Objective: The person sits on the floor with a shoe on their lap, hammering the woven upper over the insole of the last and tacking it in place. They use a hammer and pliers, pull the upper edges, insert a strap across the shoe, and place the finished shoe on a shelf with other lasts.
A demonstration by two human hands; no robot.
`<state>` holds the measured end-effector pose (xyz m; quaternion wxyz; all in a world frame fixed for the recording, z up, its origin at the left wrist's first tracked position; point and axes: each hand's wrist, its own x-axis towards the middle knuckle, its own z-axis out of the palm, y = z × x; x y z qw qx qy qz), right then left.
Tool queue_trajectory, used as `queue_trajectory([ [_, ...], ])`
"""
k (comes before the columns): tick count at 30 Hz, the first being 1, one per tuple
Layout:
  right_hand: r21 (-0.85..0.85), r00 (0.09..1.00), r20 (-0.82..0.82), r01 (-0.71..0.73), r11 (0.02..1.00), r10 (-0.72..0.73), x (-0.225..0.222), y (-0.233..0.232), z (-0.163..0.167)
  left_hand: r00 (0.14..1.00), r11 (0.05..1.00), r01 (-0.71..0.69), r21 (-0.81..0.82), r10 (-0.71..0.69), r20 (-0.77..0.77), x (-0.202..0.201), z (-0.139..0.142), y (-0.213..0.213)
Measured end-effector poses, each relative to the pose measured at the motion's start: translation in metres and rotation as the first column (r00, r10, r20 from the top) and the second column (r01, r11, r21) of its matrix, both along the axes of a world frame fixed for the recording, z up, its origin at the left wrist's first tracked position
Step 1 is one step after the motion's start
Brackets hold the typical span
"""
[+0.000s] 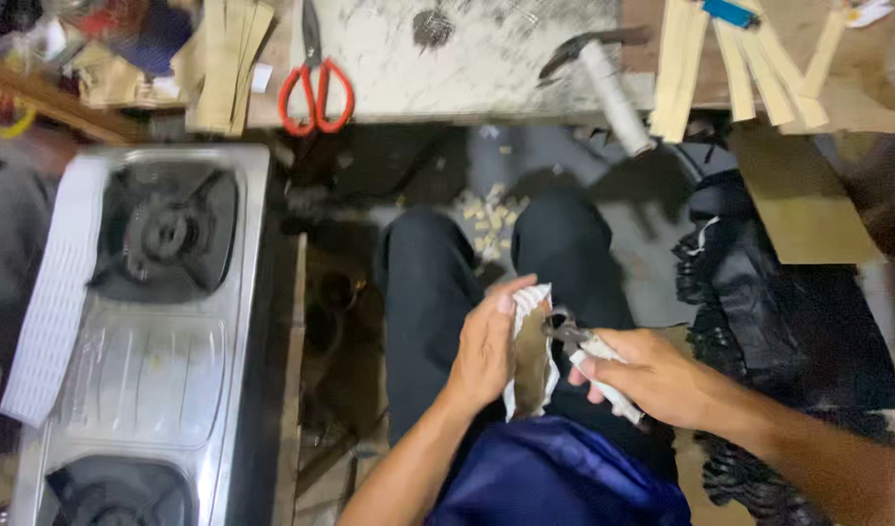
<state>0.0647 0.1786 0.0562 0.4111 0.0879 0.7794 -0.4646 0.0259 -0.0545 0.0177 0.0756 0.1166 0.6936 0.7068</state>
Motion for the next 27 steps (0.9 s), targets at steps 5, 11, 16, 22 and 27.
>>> queue_trajectory([
  [5,-0.022,0.989,0.127,-0.066,0.998,0.069,-0.005,0.012,0.045,0.990,0.996,0.076,-0.040,-0.080,-0.113,0.022,0.020,0.011],
  [11,0.153,0.959,0.164,-0.255,0.955,0.230,-0.013,0.018,0.084,0.976,0.995,0.074,-0.069,-0.087,-0.201,0.039,0.027,0.025],
  [16,0.239,0.871,0.029,-0.483,0.842,0.491,-0.024,0.014,0.112,0.966,0.990,0.083,-0.114,-0.108,-0.235,0.045,0.026,0.031],
  [22,0.425,0.788,0.098,-0.586,0.690,0.608,-0.032,0.018,0.118,0.944,0.988,0.084,-0.131,-0.121,-0.307,0.046,0.025,0.033],
  [27,0.369,0.699,-0.357,-0.503,0.782,0.619,-0.023,0.022,0.097,0.964,0.987,0.079,-0.137,-0.111,-0.242,0.039,0.024,0.028],
])
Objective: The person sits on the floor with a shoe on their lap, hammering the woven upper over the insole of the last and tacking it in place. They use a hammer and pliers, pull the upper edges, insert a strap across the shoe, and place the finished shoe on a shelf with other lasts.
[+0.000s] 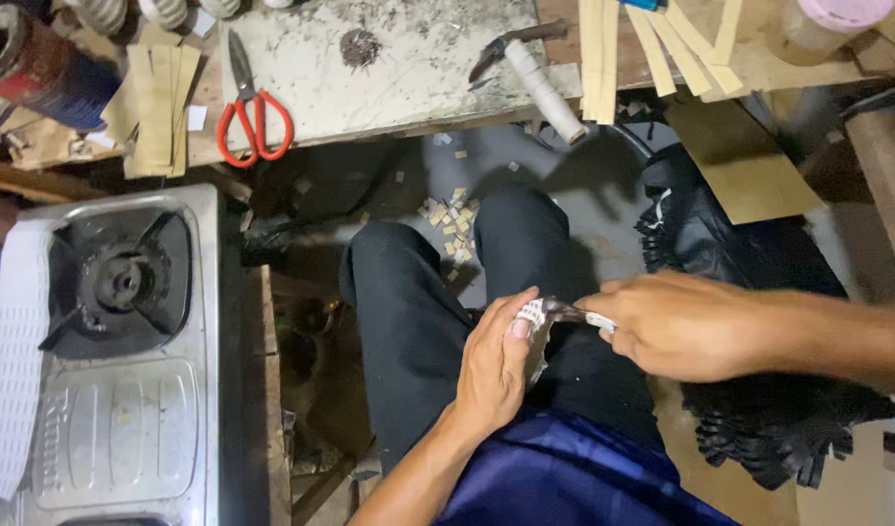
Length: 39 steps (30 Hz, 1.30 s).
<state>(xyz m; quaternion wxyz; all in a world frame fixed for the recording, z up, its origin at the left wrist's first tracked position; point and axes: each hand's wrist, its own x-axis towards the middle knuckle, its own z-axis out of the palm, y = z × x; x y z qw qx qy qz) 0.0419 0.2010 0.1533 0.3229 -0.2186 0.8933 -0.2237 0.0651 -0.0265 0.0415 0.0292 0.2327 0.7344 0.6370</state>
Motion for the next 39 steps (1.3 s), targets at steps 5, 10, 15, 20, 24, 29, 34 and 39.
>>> queue_trajectory([
  [5,-0.218,0.931,-0.268,0.191,0.957,-0.246,0.026,-0.024,-0.035,0.997,0.995,0.008,0.102,-0.015,0.074,-0.010,-0.006,-0.015],
  [10,-0.299,0.868,-0.306,0.303,0.905,-0.392,0.034,-0.049,-0.064,0.966,0.994,-0.070,0.083,0.047,0.253,-0.015,-0.011,-0.025],
  [15,-0.238,0.847,-0.471,0.147,0.960,-0.246,0.017,-0.051,-0.037,0.970,0.985,-0.123,0.120,0.093,0.226,-0.017,0.005,-0.033],
  [20,-0.185,0.801,-0.588,0.004,0.983,-0.114,-0.017,-0.055,0.015,0.988,0.952,-0.154,0.264,0.148,0.043,-0.034,0.025,-0.039],
  [24,-0.059,0.731,-0.680,-0.133,0.989,0.057,-0.050,-0.064,0.034,0.979,0.905,-0.173,0.389,0.200,-0.030,-0.060,0.026,-0.042],
  [29,0.068,0.759,-0.624,-0.186,0.980,0.187,-0.085,-0.086,0.007,0.969,0.937,-0.213,0.277,0.239,-0.064,-0.082,0.020,-0.057],
  [34,0.047,0.740,-0.649,-0.192,0.980,0.176,-0.093,-0.101,-0.022,0.936,0.914,-0.335,-0.228,0.296,-0.189,-0.078,0.025,-0.105],
  [39,-0.020,0.697,-0.712,-0.134,0.991,0.080,-0.079,-0.122,-0.040,0.822,0.994,-0.077,0.076,0.020,0.569,-0.090,0.034,-0.117],
])
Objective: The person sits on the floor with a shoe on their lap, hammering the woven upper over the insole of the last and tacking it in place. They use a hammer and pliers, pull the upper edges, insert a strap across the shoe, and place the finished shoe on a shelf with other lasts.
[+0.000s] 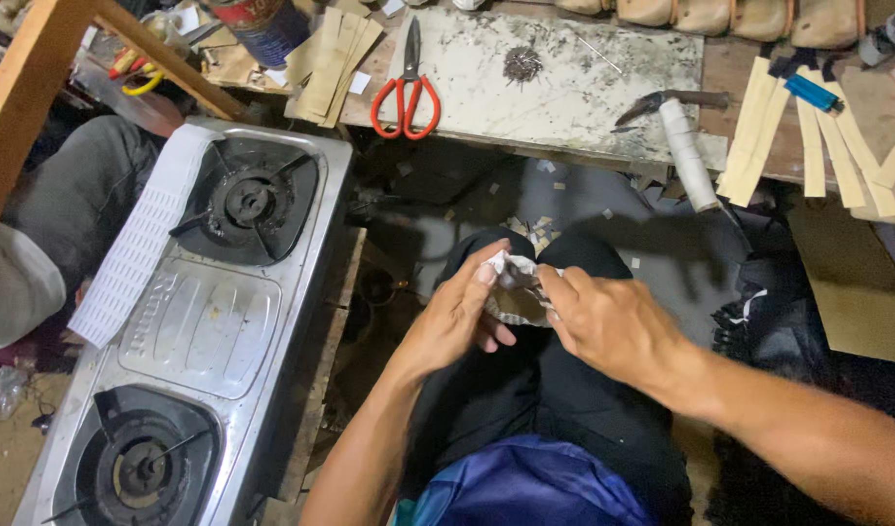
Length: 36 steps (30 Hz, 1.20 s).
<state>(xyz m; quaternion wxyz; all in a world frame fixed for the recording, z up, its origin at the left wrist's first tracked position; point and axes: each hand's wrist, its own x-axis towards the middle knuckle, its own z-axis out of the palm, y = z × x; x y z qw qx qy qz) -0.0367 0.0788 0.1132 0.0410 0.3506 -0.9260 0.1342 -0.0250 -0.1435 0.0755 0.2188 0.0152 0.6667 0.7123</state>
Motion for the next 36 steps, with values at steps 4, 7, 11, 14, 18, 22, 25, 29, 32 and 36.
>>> queue_trajectory([
  [4,-0.110,0.991,0.035,0.131,0.985,-0.128,0.025,-0.008,-0.007,0.989,1.000,-0.028,-0.009,0.027,-0.144,0.004,0.004,0.006],
  [7,-0.255,0.965,0.218,0.201,0.946,-0.146,0.035,-0.004,-0.002,0.964,0.995,-0.054,-0.089,0.028,-0.264,0.012,0.007,0.012],
  [11,0.070,0.432,0.843,0.501,0.862,-0.320,0.029,0.012,0.026,0.952,0.964,-0.069,-0.256,-0.013,-0.306,0.027,0.011,0.023],
  [14,0.134,0.615,0.755,0.192,0.972,-0.226,0.020,0.025,0.056,0.728,0.939,-0.228,-0.258,-0.012,-0.686,0.034,0.013,0.036],
  [18,0.242,0.824,0.551,-0.006,0.970,-0.132,0.017,0.034,0.085,0.801,0.918,-0.143,-0.370,-0.113,-0.588,0.038,0.015,0.045],
  [22,0.439,0.946,0.300,-0.023,0.898,-0.122,0.024,0.028,0.077,0.794,0.925,-0.089,-0.370,-0.159,-0.588,0.027,0.017,0.032],
  [25,0.386,0.986,0.128,0.047,0.921,-0.104,0.030,0.019,0.047,0.907,0.964,0.067,-0.259,-0.167,-0.386,0.018,0.021,0.014],
  [29,-0.031,0.988,-0.075,0.132,0.991,-0.134,0.044,0.003,-0.001,0.964,0.986,0.042,-0.163,-0.082,-0.253,0.013,0.023,0.013],
  [32,-0.135,0.976,-0.085,0.189,0.973,-0.202,0.057,0.000,-0.019,0.972,0.963,0.001,-0.270,-0.064,-0.225,0.017,0.020,0.019],
  [36,-0.160,0.867,0.413,0.368,0.916,-0.277,0.064,0.011,-0.004,0.814,0.920,-0.204,-0.334,-0.030,-0.580,0.026,0.012,0.030],
])
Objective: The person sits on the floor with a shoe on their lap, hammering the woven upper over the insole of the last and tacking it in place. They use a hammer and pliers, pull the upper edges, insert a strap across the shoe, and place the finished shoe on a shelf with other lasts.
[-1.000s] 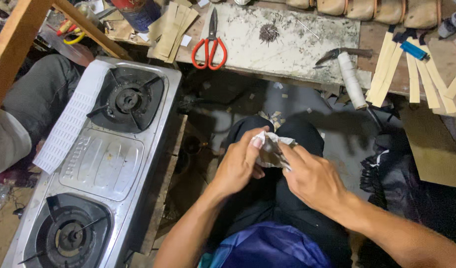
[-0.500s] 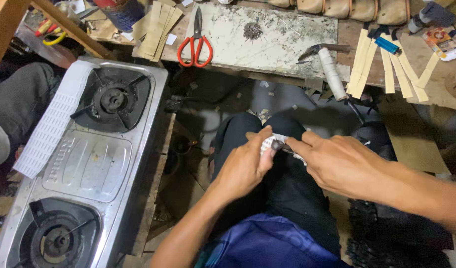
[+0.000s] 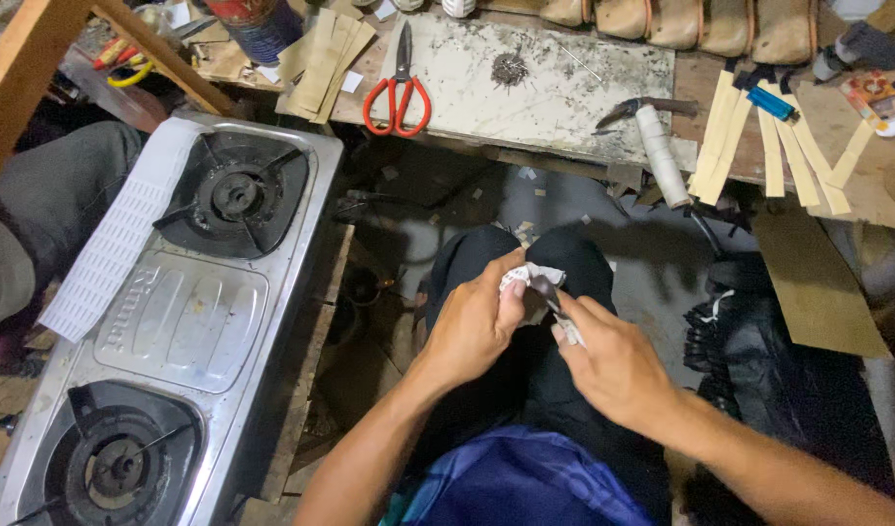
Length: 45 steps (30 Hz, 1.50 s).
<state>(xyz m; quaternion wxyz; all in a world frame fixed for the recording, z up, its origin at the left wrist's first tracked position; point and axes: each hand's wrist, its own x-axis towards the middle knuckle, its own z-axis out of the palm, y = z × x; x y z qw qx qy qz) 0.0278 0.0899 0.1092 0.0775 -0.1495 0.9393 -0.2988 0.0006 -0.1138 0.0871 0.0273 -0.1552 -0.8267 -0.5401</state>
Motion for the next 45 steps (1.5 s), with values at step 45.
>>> queue_trajectory([
  [45,-0.268,0.928,-0.350,-0.228,0.936,0.126,-0.032,-0.004,-0.017,0.993,0.998,0.054,0.029,-0.056,0.101,0.027,-0.028,-0.005],
])
